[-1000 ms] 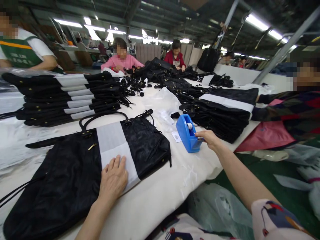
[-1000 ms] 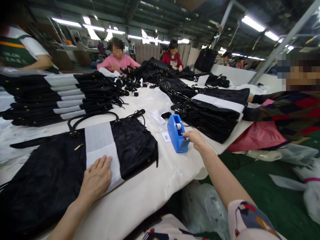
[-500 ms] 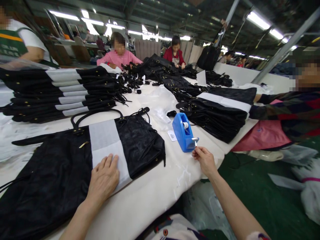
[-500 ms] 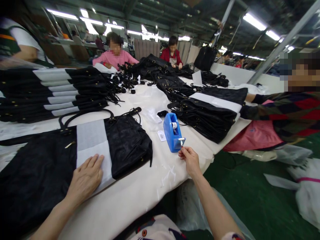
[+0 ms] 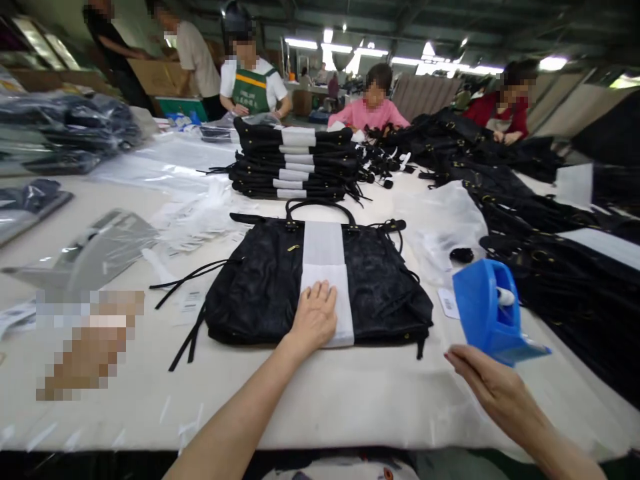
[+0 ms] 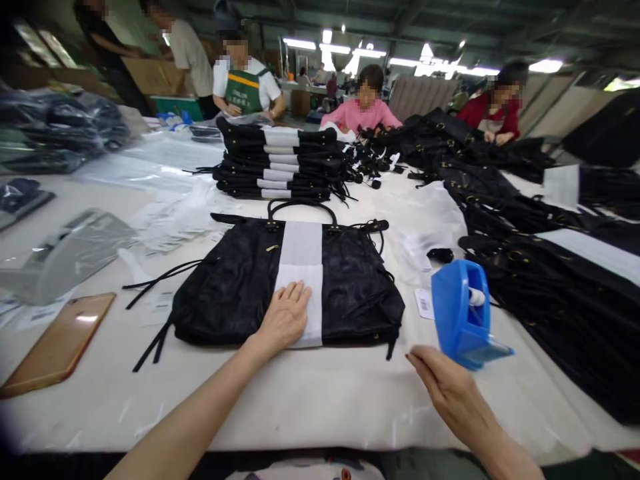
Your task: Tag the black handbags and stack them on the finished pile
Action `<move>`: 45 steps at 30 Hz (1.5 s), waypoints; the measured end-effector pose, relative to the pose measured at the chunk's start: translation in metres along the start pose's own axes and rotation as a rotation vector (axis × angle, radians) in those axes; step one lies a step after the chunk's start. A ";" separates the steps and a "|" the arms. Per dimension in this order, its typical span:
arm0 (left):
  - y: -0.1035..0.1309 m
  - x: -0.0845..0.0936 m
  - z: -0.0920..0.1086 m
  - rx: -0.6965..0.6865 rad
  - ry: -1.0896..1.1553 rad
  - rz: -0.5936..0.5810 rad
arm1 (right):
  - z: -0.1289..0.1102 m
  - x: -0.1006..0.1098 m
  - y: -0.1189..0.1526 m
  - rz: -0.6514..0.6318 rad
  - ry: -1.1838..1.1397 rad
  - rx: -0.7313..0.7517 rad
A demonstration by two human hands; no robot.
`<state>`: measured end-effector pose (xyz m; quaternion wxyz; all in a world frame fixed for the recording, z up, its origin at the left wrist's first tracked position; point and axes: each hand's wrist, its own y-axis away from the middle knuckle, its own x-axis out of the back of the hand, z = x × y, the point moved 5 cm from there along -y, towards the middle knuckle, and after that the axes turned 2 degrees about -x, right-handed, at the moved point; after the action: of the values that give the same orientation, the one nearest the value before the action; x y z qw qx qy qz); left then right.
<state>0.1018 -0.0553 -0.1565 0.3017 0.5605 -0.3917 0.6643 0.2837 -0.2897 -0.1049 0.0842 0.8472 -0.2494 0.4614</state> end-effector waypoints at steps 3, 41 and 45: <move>0.002 0.000 -0.001 0.011 0.045 0.019 | -0.085 -0.015 -0.070 -0.336 0.090 0.341; 0.001 0.007 -0.003 0.046 0.085 0.038 | -0.111 -0.097 -0.139 -0.145 -0.001 0.494; -0.001 0.005 -0.001 0.005 0.034 0.054 | -0.046 0.012 -0.098 0.401 0.097 0.146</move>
<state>0.1007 -0.0540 -0.1511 0.2889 0.5392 -0.3999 0.6825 0.3039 -0.1922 -0.0607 -0.0588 0.7614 -0.3747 0.5257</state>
